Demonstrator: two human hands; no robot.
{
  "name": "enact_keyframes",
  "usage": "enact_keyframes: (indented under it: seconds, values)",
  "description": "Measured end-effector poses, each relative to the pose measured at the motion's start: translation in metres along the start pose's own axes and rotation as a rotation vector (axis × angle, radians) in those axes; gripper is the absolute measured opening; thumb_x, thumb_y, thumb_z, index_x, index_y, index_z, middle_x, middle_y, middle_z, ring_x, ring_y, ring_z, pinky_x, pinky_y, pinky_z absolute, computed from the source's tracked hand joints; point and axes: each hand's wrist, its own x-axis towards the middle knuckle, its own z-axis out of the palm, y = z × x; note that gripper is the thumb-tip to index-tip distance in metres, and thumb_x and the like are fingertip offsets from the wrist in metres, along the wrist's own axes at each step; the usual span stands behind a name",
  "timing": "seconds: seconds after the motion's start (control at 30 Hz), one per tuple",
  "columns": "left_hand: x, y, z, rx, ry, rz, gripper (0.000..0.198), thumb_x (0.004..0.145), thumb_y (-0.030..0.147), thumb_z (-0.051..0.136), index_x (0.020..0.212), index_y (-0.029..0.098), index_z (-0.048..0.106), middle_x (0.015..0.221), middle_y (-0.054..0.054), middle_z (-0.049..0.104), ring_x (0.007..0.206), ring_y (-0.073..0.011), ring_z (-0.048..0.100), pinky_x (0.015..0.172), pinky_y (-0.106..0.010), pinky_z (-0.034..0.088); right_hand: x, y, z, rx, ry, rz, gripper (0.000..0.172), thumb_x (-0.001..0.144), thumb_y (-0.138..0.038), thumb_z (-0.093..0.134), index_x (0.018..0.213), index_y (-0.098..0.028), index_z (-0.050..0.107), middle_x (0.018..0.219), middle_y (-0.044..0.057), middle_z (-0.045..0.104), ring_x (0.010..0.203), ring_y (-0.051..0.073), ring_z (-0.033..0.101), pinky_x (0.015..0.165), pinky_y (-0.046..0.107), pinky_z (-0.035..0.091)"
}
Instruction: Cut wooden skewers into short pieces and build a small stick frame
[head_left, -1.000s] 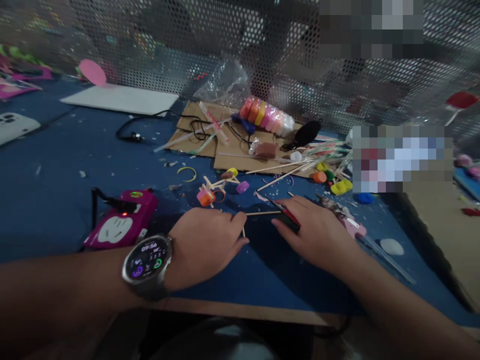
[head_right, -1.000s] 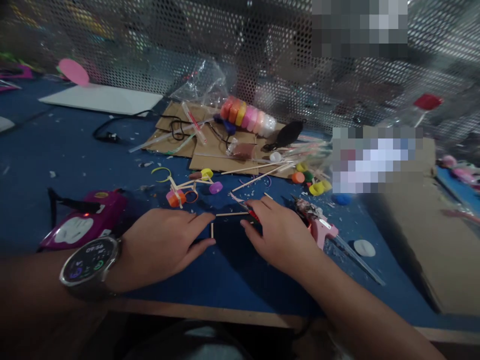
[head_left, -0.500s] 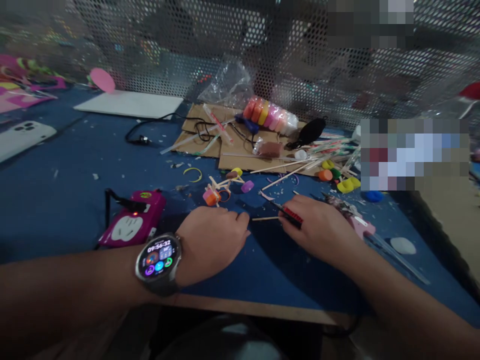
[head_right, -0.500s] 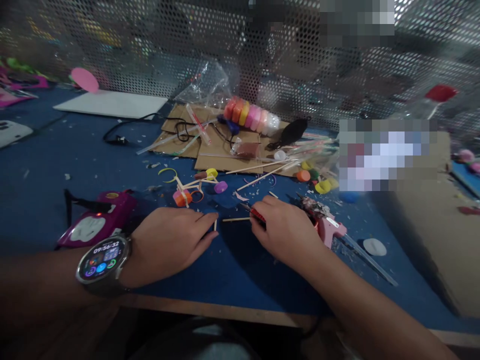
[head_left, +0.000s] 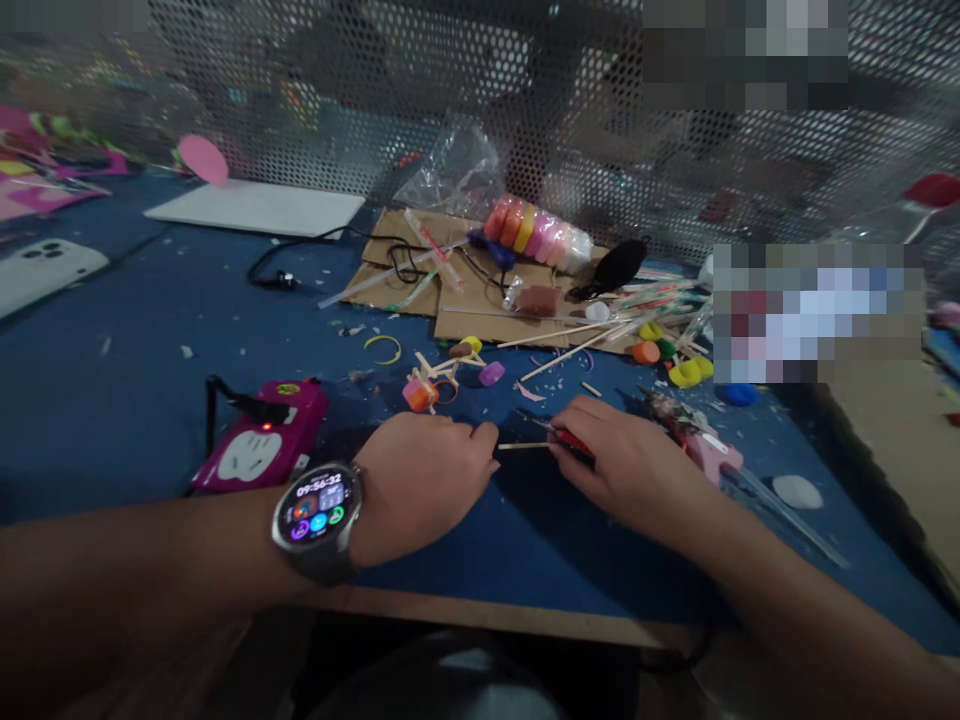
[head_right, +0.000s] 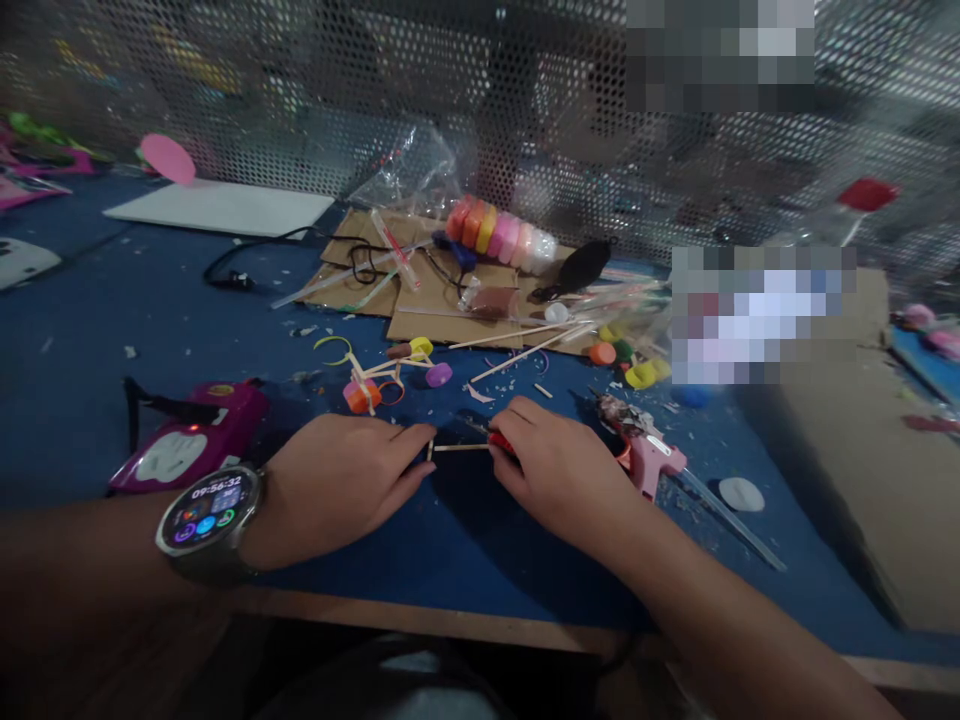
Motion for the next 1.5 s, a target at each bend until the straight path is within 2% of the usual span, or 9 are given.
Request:
enact_keyframes:
  seconds: [0.1,0.2,0.37,0.5,0.6,0.87,1.1,1.27,1.5]
  values:
    - [-0.001,-0.001,0.001,-0.035,0.009,-0.005,0.031,0.109,0.035,0.053,0.127,0.016,0.070,0.093,-0.010,0.081,0.085,-0.0363,0.081,0.066,-0.045,0.060,-0.002,-0.001,-0.007,0.099,0.048,-0.027,0.012,0.107,-0.023,0.054,0.102,-0.021,0.064,0.106,0.008,0.068,0.096,0.024,0.068,0.085,0.036,0.050]
    - [-0.004,-0.002,0.005,-0.109,0.138,0.013,0.046,0.107,0.041,0.061,0.143,0.014,0.066,0.098,-0.011,0.083,0.087,-0.0365,0.081,0.067,-0.044,0.058,-0.005,-0.007,-0.019,0.292,0.080,0.026,0.011,0.104,-0.026,0.060,0.096,-0.022,0.066,0.094,0.004,0.070,0.084,0.021,0.067,0.076,0.032,0.050]
    - [-0.007,-0.003,0.007,-0.631,0.375,0.159,0.034,0.109,0.047,0.060,0.111,0.021,0.082,0.071,0.000,0.076,0.064,-0.0190,0.072,0.058,-0.030,0.046,-0.008,-0.025,-0.033,0.649,-0.051,0.209,0.013,0.096,-0.034,0.066,0.088,-0.024,0.068,0.070,-0.004,0.061,0.062,0.015,0.053,0.056,0.027,0.041]
    - [-0.006,-0.002,0.002,-1.022,0.366,0.220,0.022,0.109,0.030,0.062,0.112,0.023,0.083,0.098,0.002,0.085,0.079,-0.0120,0.076,0.069,-0.021,0.052,-0.008,-0.032,-0.027,0.893,-0.115,0.292,0.016,0.093,-0.038,0.071,0.088,-0.023,0.067,0.069,-0.005,0.055,0.062,0.014,0.048,0.056,0.026,0.040]
    - [-0.004,-0.002,-0.003,-1.181,0.353,0.190,0.019,0.107,0.027,0.065,0.102,0.018,0.081,0.094,0.001,0.084,0.082,-0.0115,0.075,0.075,-0.019,0.055,-0.009,-0.033,-0.019,0.996,-0.127,0.310,0.019,0.094,-0.039,0.074,0.089,-0.023,0.067,0.070,-0.006,0.056,0.063,0.014,0.049,0.059,0.027,0.041]
    - [-0.003,-0.003,-0.004,-1.319,0.239,0.049,0.031,0.108,0.034,0.053,0.086,0.017,0.066,0.080,0.001,0.066,0.072,-0.0106,0.060,0.067,-0.020,0.051,-0.012,-0.029,-0.013,0.988,-0.043,0.201,0.041,0.112,-0.054,0.053,0.091,-0.022,0.068,0.078,-0.003,0.061,0.068,0.014,0.053,0.062,0.027,0.041]
    - [-0.003,0.002,-0.003,-1.630,0.092,-0.027,0.022,0.111,0.035,0.044,0.104,0.020,0.058,0.068,0.006,0.055,0.055,-0.0100,0.049,0.051,-0.019,0.044,-0.018,-0.030,-0.014,0.804,0.142,0.124,0.048,0.118,-0.048,0.039,0.083,-0.024,0.061,0.076,-0.001,0.061,0.071,0.016,0.057,0.069,0.031,0.044]
    - [-0.006,0.003,0.002,-1.664,0.114,0.024,0.026,0.113,0.037,0.045,0.104,0.019,0.061,0.069,0.007,0.043,0.058,-0.0085,0.034,0.051,-0.017,0.033,-0.019,-0.032,-0.016,0.670,0.166,-0.059,0.023,0.116,-0.037,0.049,0.124,-0.027,0.068,0.102,0.002,0.072,0.099,0.019,0.068,0.088,0.031,0.051]
    - [-0.011,-0.002,0.005,-1.476,0.200,0.096,0.032,0.114,0.048,0.050,0.106,0.021,0.063,0.075,0.006,0.045,0.062,-0.0087,0.036,0.055,-0.020,0.035,-0.022,-0.031,-0.017,0.536,0.210,-0.087,0.036,0.111,-0.035,0.060,0.143,-0.018,0.065,0.106,0.006,0.072,0.095,0.019,0.068,0.086,0.031,0.054]
